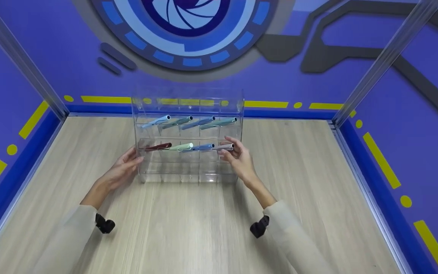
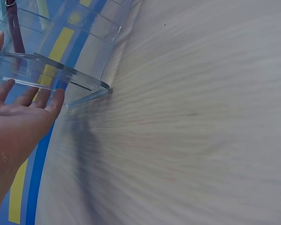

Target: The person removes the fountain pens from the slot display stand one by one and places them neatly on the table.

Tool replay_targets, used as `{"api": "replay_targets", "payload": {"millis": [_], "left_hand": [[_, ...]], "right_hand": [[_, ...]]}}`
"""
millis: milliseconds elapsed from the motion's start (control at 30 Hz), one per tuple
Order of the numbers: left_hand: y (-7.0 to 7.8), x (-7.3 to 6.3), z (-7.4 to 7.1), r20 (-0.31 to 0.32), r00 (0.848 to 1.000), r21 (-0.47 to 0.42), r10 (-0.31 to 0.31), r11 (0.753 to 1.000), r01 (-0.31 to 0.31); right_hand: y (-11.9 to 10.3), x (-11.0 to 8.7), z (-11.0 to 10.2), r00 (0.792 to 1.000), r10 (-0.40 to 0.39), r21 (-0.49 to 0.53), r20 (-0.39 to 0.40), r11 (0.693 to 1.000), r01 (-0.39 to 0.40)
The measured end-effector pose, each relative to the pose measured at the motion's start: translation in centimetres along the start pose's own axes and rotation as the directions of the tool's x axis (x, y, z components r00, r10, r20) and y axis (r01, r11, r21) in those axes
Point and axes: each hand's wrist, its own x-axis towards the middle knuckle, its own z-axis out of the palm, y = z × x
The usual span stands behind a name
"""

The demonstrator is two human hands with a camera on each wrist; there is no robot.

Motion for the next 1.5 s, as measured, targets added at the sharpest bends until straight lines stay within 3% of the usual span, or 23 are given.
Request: {"api": "replay_targets", "payload": {"millis": [300,533,1133,1333,1500], "left_hand": [[-0.3,-1.0,-0.8,-0.011,1.0,-0.024,0.014,1.0,-0.014],[-0.2,-0.2,0.1,0.003,1.0,-0.015,0.019,1.0,-0.019],[0.0,-1.0,0.3,0.011,0.999,0.078,-0.034,0.996,0.033],[-0.3,-0.8,0.6,-0.001,1.0,0.064,-0.013,0.998,0.013],[-0.7,-1.0,0.5,-0.019,1.0,0.055,0.001,0.998,0.0]], "right_hand": [[0.9,0.2,0.9,0.997,0.078,0.052,-0.005,0.996,-0.077],[0.1,-0.3,-0.1,0.997,0.033,0.055,-0.069,0.998,-0.029],[-2.2,-2.0,-1.7,0.989,-0.108,0.057,-0.105,0.992,0.114],[-2.6,-2.5,-2.3,0.985,-0.121,0.074,-0.122,0.989,0.131],[-2.8,-3.0,-2.7,0.991,-0.076,0.124,-0.106,0.988,0.089]]}}
